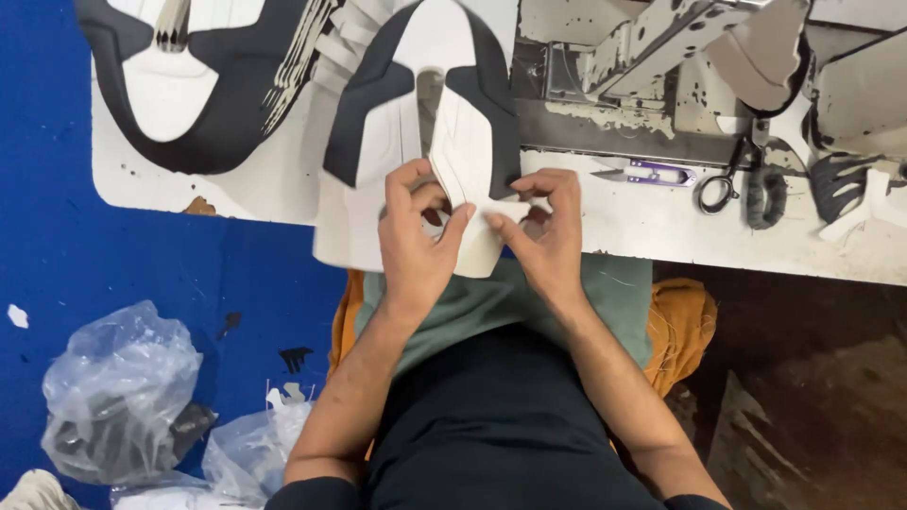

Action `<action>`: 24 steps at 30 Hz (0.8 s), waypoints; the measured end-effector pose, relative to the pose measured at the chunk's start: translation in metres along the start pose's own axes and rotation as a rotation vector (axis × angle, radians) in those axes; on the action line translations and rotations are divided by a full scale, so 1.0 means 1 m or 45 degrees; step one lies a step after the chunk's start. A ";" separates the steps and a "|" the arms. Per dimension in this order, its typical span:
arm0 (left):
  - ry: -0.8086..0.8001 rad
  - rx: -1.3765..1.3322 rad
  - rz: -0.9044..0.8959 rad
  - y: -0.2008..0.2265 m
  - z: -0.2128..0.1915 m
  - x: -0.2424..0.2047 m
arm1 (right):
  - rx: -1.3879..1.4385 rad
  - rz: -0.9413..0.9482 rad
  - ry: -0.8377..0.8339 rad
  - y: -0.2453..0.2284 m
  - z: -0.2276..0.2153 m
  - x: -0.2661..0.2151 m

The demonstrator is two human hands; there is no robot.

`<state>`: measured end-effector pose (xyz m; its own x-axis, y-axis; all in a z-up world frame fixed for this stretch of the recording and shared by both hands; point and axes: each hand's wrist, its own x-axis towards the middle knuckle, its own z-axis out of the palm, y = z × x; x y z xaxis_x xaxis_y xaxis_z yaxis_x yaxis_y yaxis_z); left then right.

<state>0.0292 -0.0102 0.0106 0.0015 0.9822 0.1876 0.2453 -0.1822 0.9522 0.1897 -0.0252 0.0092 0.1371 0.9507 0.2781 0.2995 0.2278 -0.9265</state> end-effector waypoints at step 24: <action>-0.136 -0.048 0.292 0.033 0.036 0.018 | -0.360 0.195 0.454 -0.030 -0.246 -0.016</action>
<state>0.0719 0.0035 0.0365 0.1558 0.9139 0.3748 0.1905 -0.4001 0.8965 0.4111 -0.0995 0.0949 0.5001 0.8263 0.2590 0.4891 -0.0227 -0.8719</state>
